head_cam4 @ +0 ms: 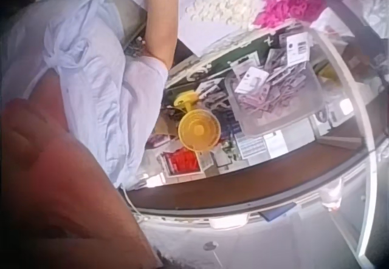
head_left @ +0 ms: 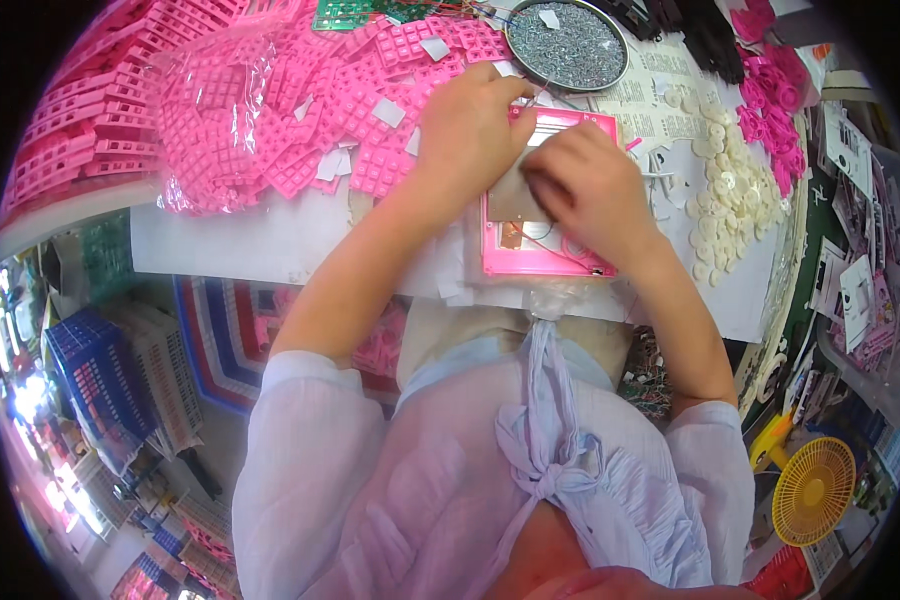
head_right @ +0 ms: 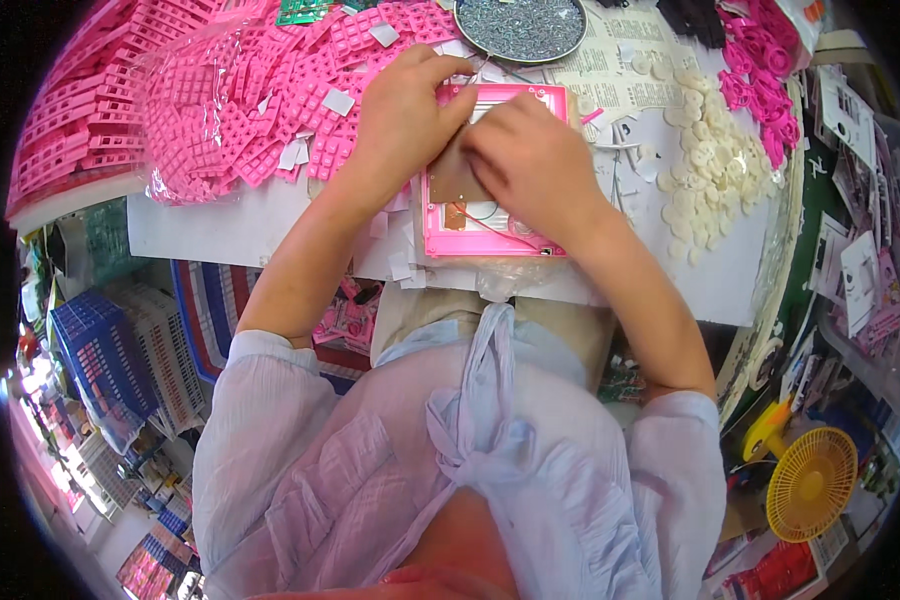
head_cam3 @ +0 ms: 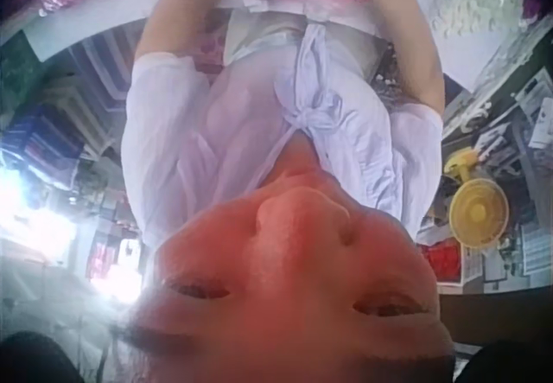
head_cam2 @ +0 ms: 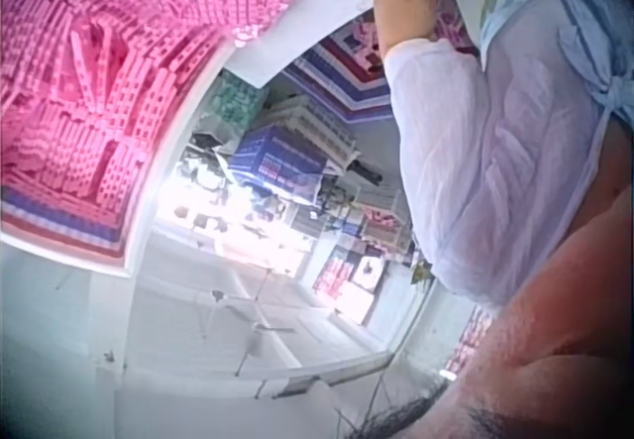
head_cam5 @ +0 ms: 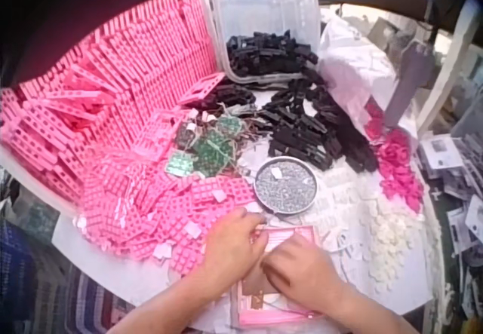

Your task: Assemble a pink plastic toy piggy bank including internal electronics and screw fastening.

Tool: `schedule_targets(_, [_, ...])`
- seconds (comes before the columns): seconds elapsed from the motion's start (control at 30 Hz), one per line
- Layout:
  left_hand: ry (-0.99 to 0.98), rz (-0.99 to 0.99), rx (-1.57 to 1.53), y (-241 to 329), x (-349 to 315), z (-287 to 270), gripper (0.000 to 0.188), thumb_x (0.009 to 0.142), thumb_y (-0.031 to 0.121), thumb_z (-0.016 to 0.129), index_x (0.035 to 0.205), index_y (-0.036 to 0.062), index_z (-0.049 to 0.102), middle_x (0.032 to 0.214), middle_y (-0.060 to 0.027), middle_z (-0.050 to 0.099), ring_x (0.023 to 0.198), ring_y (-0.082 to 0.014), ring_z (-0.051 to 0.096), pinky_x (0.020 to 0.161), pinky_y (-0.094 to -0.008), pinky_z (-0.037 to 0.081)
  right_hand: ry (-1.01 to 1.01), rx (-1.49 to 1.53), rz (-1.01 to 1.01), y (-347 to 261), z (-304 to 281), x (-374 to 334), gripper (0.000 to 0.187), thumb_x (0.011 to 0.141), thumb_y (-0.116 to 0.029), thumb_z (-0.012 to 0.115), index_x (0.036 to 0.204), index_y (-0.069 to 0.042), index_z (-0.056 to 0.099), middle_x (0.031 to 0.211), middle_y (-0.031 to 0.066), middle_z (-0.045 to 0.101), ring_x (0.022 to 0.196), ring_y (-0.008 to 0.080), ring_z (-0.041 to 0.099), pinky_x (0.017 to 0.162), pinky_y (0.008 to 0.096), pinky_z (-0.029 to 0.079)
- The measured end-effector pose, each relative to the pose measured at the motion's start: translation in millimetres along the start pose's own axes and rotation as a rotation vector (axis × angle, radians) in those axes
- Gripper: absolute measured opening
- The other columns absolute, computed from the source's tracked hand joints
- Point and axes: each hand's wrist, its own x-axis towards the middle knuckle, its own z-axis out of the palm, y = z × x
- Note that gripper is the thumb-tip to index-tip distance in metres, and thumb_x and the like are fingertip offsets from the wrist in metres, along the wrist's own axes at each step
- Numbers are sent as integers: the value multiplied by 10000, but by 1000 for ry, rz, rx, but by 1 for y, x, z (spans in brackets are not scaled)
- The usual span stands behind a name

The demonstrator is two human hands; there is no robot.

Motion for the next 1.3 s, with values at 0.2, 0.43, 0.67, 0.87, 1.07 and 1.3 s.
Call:
schedule_targets(0.2, [220,385,49,-1,4,-2,133,769,131,728,895,95,706,860,-67,662,758,-260,628,706,-404,471,-117,169,-108,9,-41,9,307,763,-71,705,1069,-75,710,975,100,683,921,286,609,855,394,503])
schedule_targets(0.43, [-55,215,6,14,-2,-1,197,775,127,702,962,72,682,837,-77,684,806,-260,651,747,-404,471,157,-150,-132,14,-25,21,207,770,9,731,971,-28,698,907,100,684,793,261,646,667,345,534])
schedule_targets(0.67, [-279,-128,-437,8,-1,-24,247,854,91,684,1085,3,671,868,-106,722,780,-155,671,699,-300,522,78,-243,-234,20,-30,2,233,718,30,730,942,-25,694,897,88,660,799,280,605,679,357,522])
schedule_targets(0.87, [-71,13,-315,7,-5,-9,208,853,96,707,1047,26,688,813,-89,715,685,-172,659,671,-288,509,-103,-481,-1,10,-21,2,104,780,-64,687,879,-33,674,847,98,628,836,298,585,739,405,507])
schedule_targets(1.07, [-66,259,-72,6,-8,-12,106,820,175,715,891,98,699,785,-27,656,724,-208,621,781,-384,417,-237,-389,50,-16,-30,-9,107,783,-103,695,853,-34,653,810,109,602,829,309,590,734,418,502])
schedule_targets(1.3, [-309,401,123,22,14,-22,83,759,189,707,823,137,692,816,-8,633,881,-233,623,818,-435,370,-129,-267,159,-19,-23,-27,105,799,-65,694,891,-30,660,848,108,633,833,308,606,706,416,507])
